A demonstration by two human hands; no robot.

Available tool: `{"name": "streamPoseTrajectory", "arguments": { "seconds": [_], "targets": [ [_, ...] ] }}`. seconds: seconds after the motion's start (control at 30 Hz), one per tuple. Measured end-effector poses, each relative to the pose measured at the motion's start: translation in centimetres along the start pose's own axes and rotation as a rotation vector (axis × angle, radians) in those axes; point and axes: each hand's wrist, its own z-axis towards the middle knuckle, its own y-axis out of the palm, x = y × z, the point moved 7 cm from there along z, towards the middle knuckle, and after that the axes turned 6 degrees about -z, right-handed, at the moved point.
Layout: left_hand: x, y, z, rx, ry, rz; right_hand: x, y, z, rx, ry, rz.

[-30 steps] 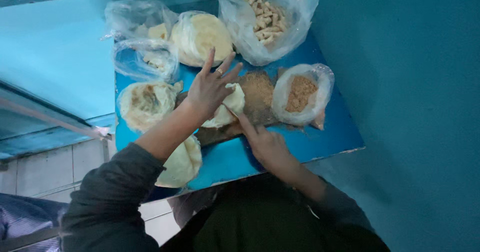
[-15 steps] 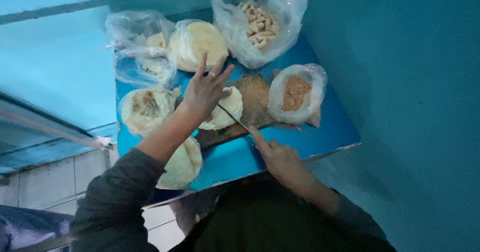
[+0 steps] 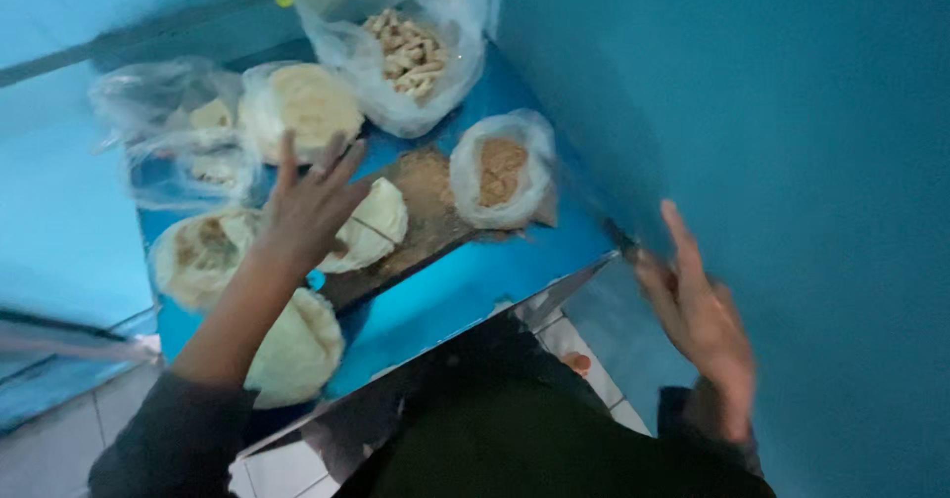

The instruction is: The person takes round dough wrappers from a stack, spoons a brown filling from a plastic bag onto a wrapper, folds the wrapper over the filling and presses the edges to seal it, placing the finished pastry aside. They occasionally cut a wrapper in half with a knife on a small wooden board before filling and folding it.

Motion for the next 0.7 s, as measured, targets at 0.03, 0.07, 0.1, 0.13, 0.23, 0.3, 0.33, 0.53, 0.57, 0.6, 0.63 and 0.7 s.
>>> {"name": "streamPoseTrajectory", "arguments": {
  "seconds": [0.03, 0.07, 0.1, 0.13, 0.23, 0.3, 0.33, 0.53, 0.57, 0.6, 0.63, 0.7],
  "targets": [
    [0.1, 0.0, -0.1, -0.019, -0.045, -0.005, -0.1, 0.1, 1.0, 0.132, -0.063, -0.107],
    [0.1, -0.1, -0.4, -0.009, -0.097, -0.058, -0.5, 0.6, 2.3, 0.26, -0.13, -0.216],
    [0.0, 0.0, -0.8, 0.0, -0.152, -0.111, -0.4, 1.6, 3.4, 0.263, -0.138, -0.236],
    [-0.2, 0.3, -1.4, 0.006, -0.211, -0.168, -0.3, 2.6, 4.2, 0.261, -0.148, -0.255],
    [-1.0, 1.3, -3.9, 0.099, -0.267, -0.313, -1.5, 5.5, 5.9, 0.328, -0.188, -0.394],
    [-1.7, 2.3, -5.6, 0.152, -0.281, -0.367, -2.7, 7.1, 6.1, 0.314, -0.253, -0.413],
    [-2.2, 2.8, -6.6, 0.181, -0.294, -0.392, -3.5, 7.8, 6.0, 0.308, -0.291, -0.42],
    [-6.1, 6.4, -9.7, 0.243, -0.564, -0.557, -5.2, 10.3, 5.1, 0.179, -0.256, -0.576],
    [-6.2, 7.1, -9.6, 0.196, -0.585, -0.545, -5.2, 10.5, 5.1, 0.149, -0.239, -0.564],
    [-6.1, 7.7, -9.3, 0.15, -0.604, -0.534, -5.2, 10.6, 5.0, 0.12, -0.221, -0.553],
    [-6.0, 8.2, -9.1, 0.105, -0.621, -0.523, -5.2, 10.8, 5.0, 0.092, -0.201, -0.543],
    [-5.2, 7.9, -8.4, 0.168, -0.56, -0.549, -5.6, 10.7, 4.7, 0.079, -0.201, -0.53]
  ]
}}
